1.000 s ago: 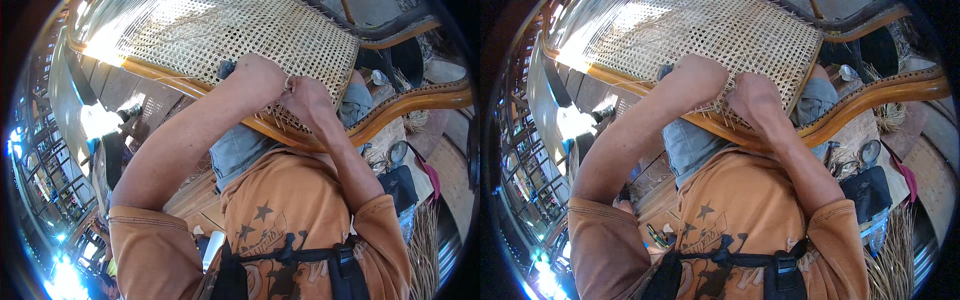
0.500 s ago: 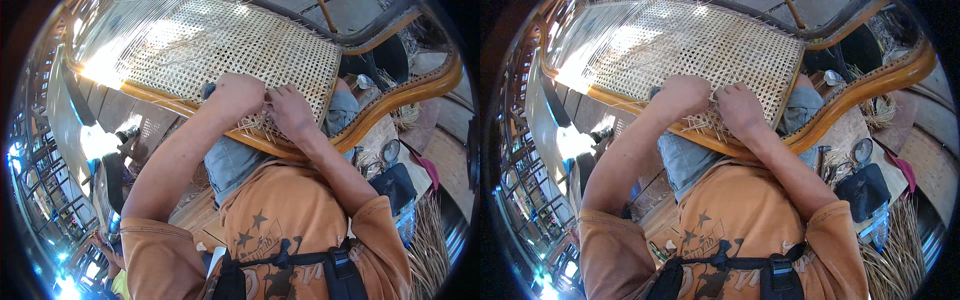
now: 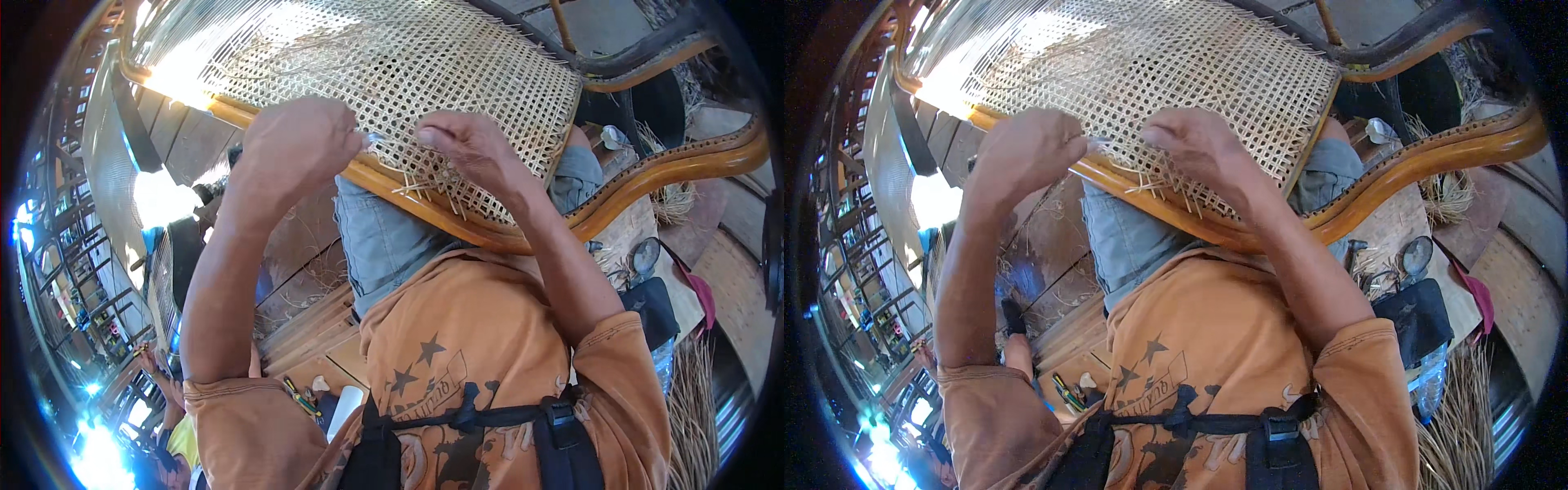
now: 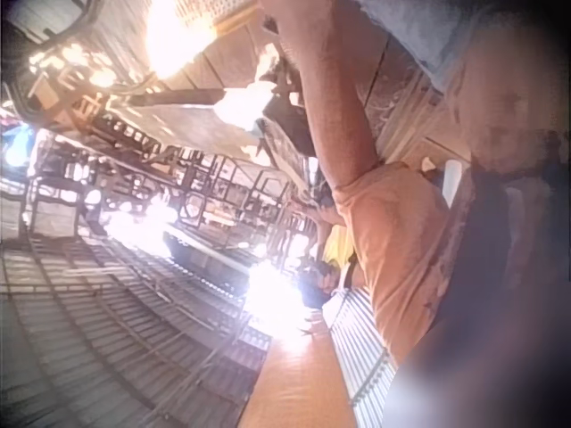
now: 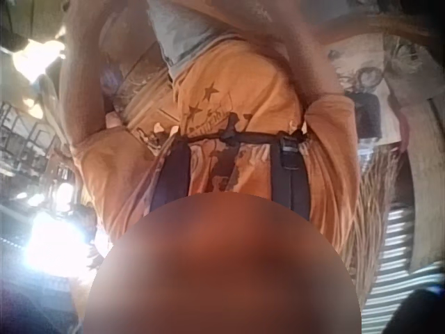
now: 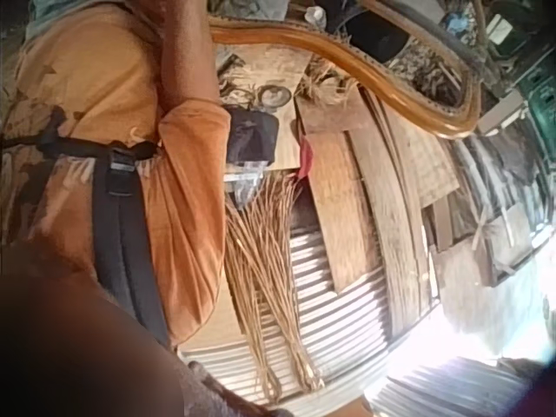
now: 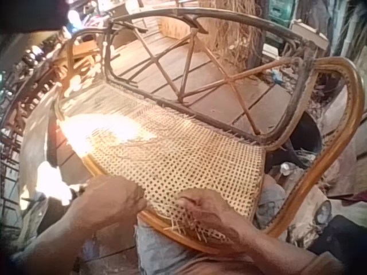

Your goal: Manually weaving and trimming rattan strands to repair a chair seat using a small knife.

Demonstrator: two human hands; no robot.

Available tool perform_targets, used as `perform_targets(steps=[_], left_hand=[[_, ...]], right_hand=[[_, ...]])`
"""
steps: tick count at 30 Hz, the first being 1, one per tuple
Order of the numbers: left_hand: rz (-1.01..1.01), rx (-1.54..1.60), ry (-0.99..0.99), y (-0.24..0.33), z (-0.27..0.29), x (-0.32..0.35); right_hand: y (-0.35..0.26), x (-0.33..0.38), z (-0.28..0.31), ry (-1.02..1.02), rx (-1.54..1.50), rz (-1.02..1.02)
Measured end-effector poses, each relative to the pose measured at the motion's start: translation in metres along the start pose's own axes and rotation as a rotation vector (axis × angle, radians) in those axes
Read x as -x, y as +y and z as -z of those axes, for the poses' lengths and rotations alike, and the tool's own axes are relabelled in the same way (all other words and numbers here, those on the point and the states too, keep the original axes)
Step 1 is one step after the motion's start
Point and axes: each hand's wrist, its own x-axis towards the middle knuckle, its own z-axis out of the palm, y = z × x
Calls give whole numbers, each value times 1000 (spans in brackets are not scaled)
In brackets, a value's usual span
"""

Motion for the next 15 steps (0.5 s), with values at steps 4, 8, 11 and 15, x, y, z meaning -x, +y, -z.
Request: perform_targets(steps=[4,8,11,15], left_hand=[[-29,40,-14,29,1,-11],[-210,-123,-71,44,-34,-38],[-238,-179,-157,54,-26,-45],[-361,-194,-145,61,-34,-58]], right_hand=[[-10,8,2,-123,-135,-135],[-1,22,12,-198,127,-481],[1,20,6,-132,274,-368],[6,17,5,-188,350,-395]])
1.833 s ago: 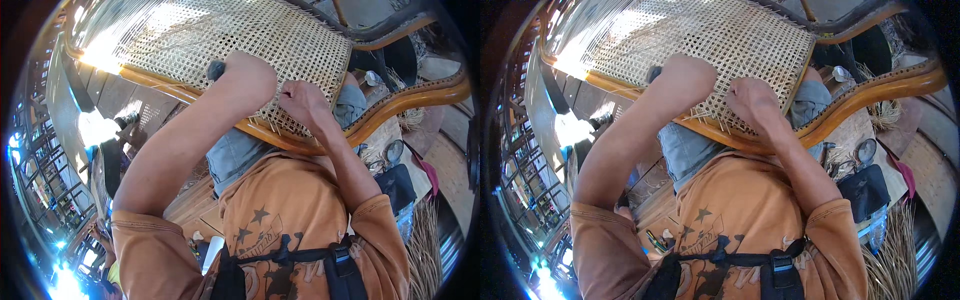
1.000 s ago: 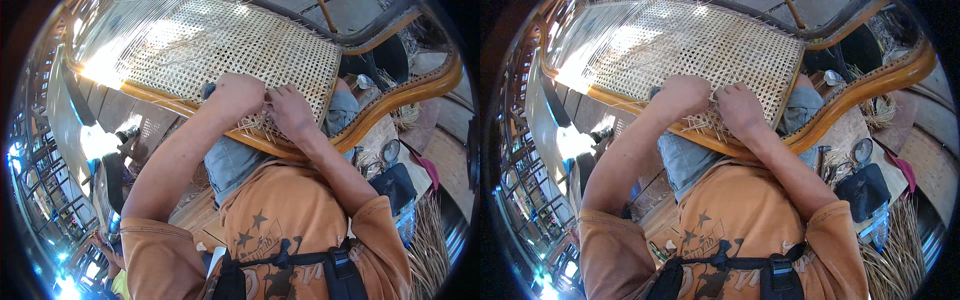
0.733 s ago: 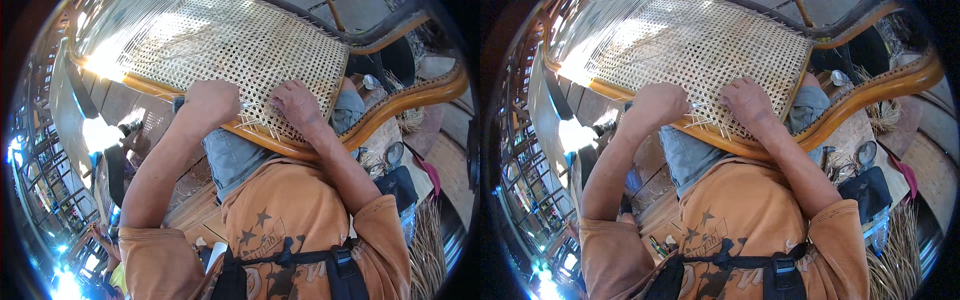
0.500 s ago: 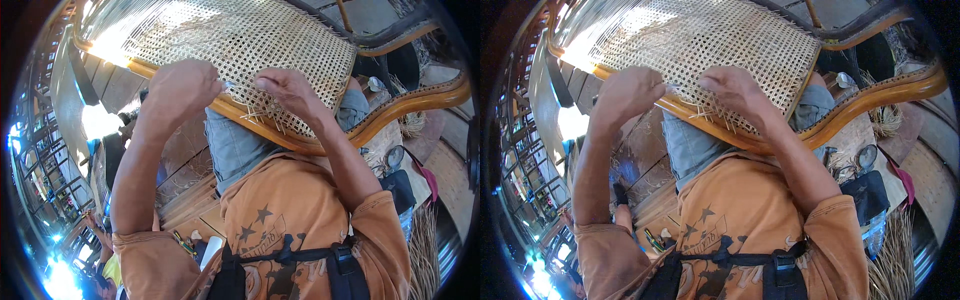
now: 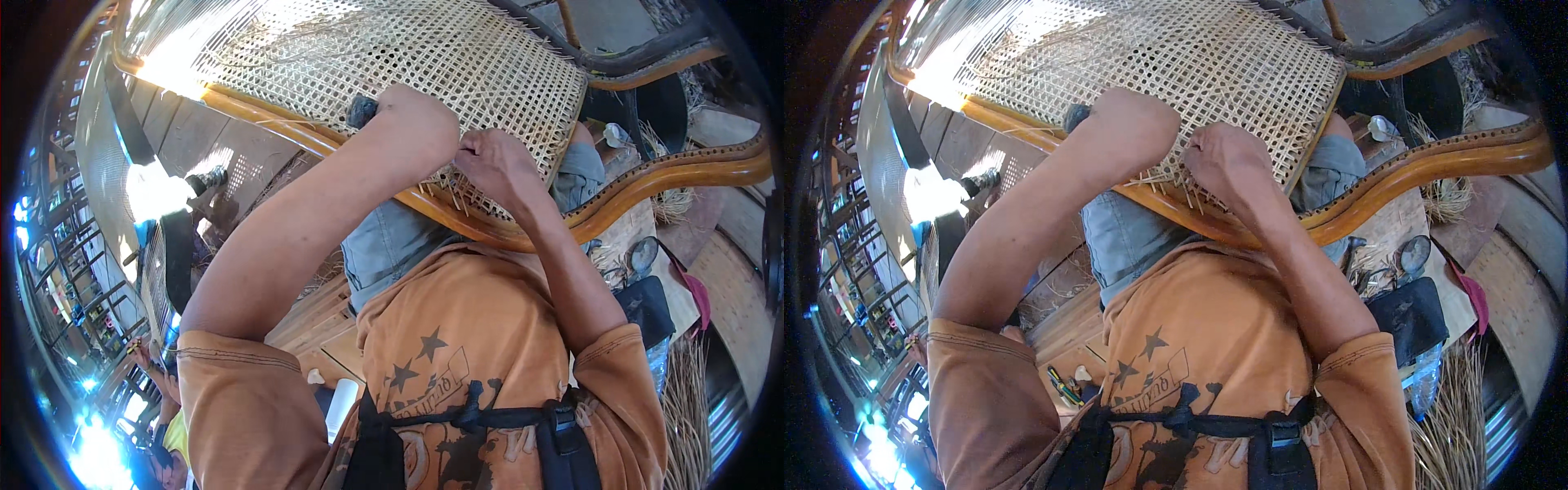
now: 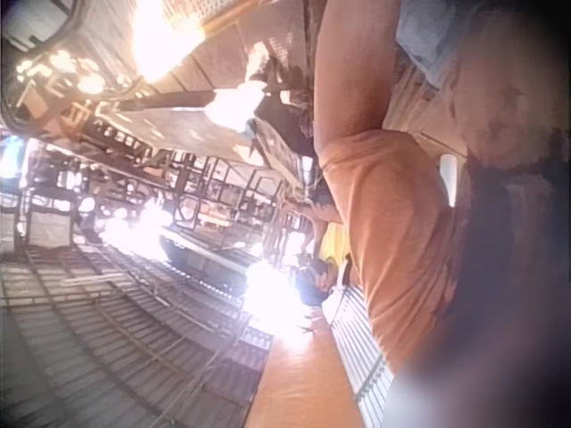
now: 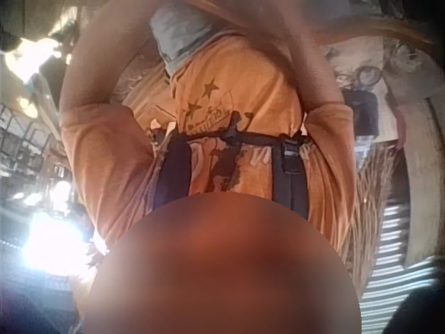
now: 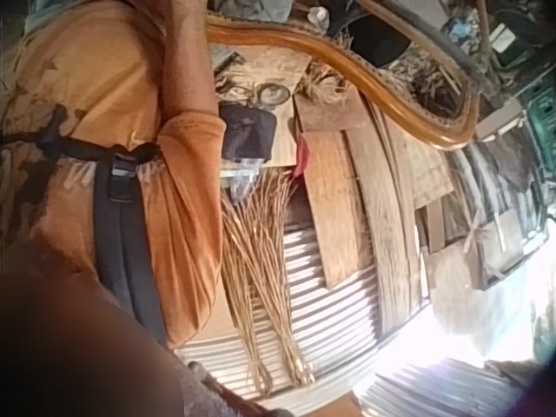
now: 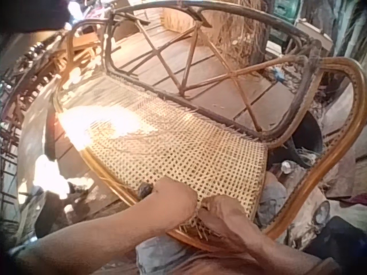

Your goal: Manually weaving and trimming rattan strands to repair a chair seat using a small knife.

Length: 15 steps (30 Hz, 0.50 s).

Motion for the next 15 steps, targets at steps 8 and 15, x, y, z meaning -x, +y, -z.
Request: perform_targets(steps=[8,15], left_hand=[[-2,64,103,-5,-20,5],[116,152,93,-5,-16,7]], right_hand=[[-11,-2,1,-14,101,-67],[-12,-2,-5,83,262,93]])
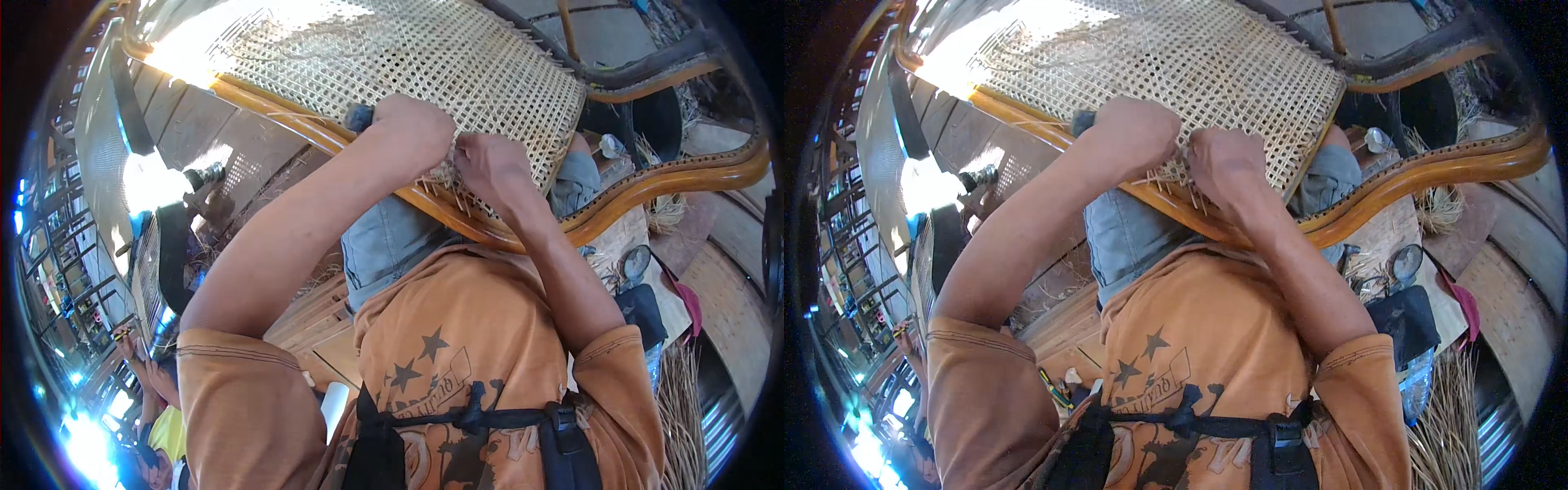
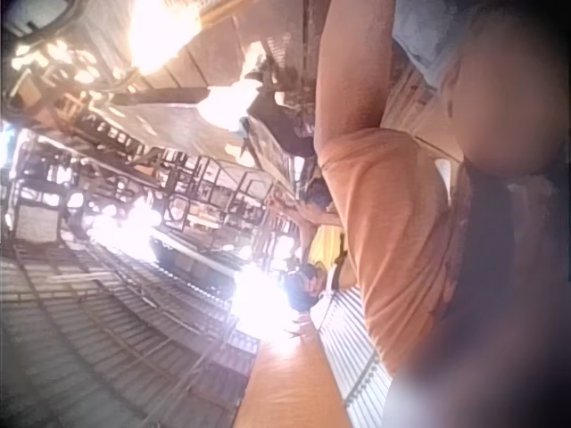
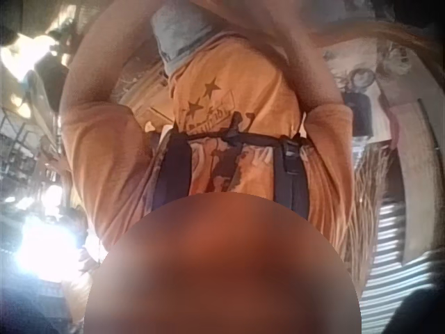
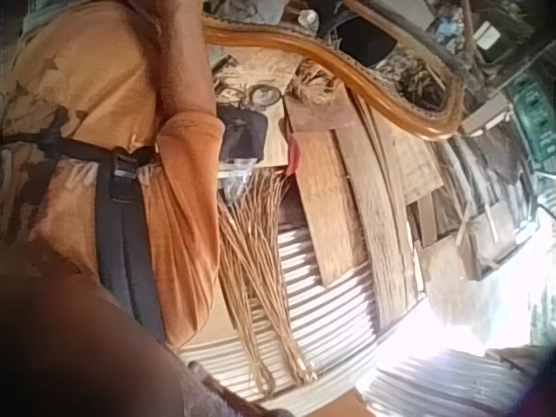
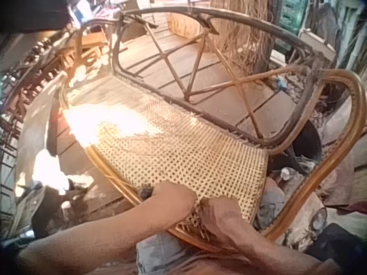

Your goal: Manually weaving and trimming rattan strands to repair a chair seat using a small knife.

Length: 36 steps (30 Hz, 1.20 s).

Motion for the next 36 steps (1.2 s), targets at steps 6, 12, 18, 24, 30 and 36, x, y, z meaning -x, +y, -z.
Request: perform_targets(steps=[6,12,18,24,30,36], left_hand=[[62,-36,-58,-13,13,12],[286,14,-156,-32,14,48],[352,-43,-47,-41,28,64],[244,-40,38,-16,47,54],[58,-93,-49,-14,16,24],[-53,-216,-92,0,21,5]], right_hand=[[14,7,-1,113,-66,341],[25,-1,-7,152,-135,363],[25,-28,-15,-17,-496,181],[-15,-5,15,-29,-639,161],[1,4,-9,26,-325,43],[-6,4,2,-74,-346,-65]])
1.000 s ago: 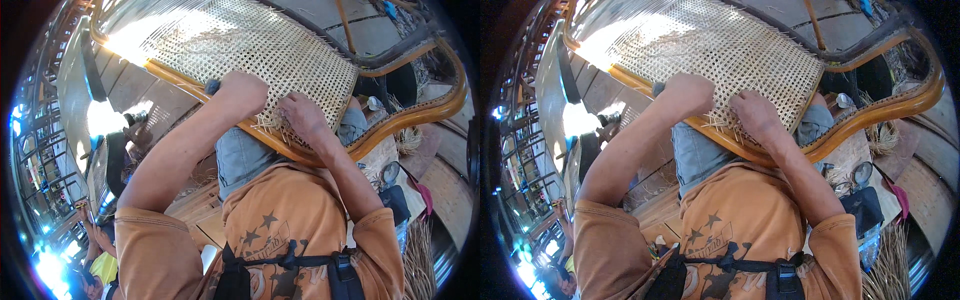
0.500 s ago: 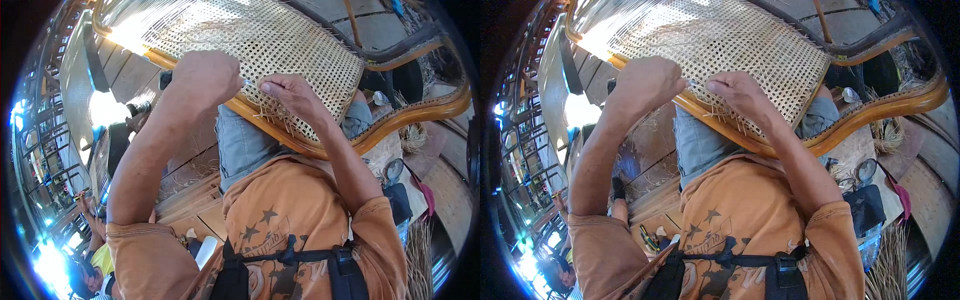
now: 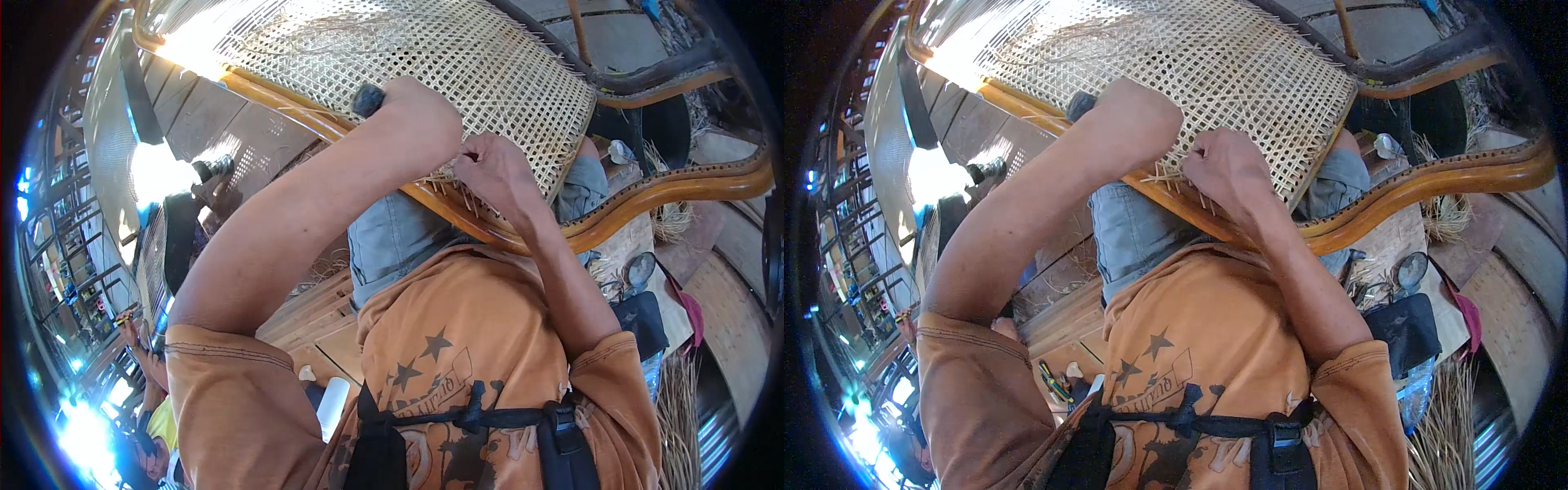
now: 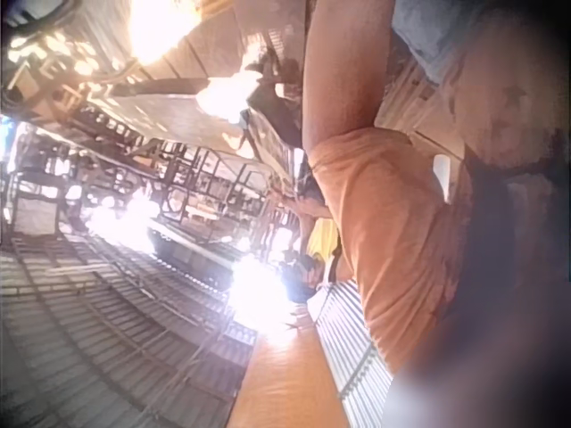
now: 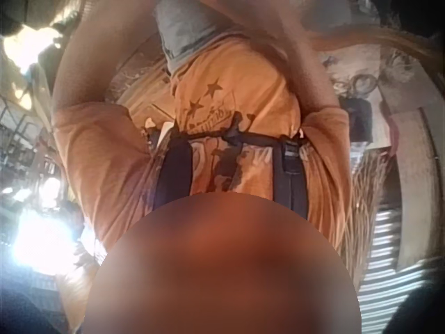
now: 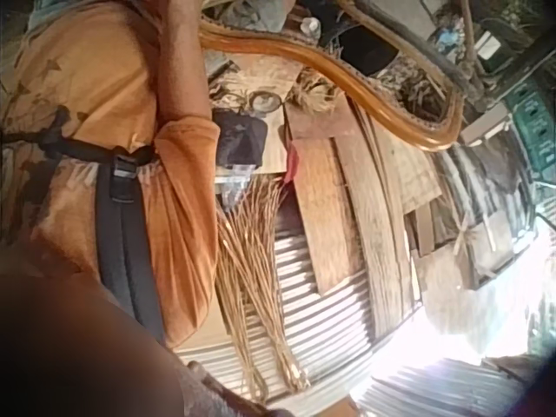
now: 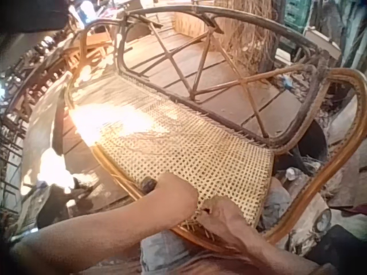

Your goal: Manually weaving and trimming rattan strands to repair a chair seat using a small knife.

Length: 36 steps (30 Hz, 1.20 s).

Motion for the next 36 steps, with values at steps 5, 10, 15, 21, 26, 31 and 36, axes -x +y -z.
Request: perform_targets(steps=[5,10,15,21,26,31,36], left_hand=[[-77,-24,-212,2,20,-3],[-81,-29,-153,5,13,-2],[-54,58,20,-7,-24,6],[72,125,3,-4,-20,1],[41,184,-97,-13,-11,3],[67,164,-119,-4,-9,-3],[140,193,-109,-6,-11,-2]], right_hand=[[-3,-3,4,-77,13,-65],[5,-2,-3,-27,17,32],[3,1,-5,59,191,156],[10,3,-7,15,220,207],[17,5,-9,2,105,247],[6,5,-15,72,161,111],[12,2,-25,249,375,281]])
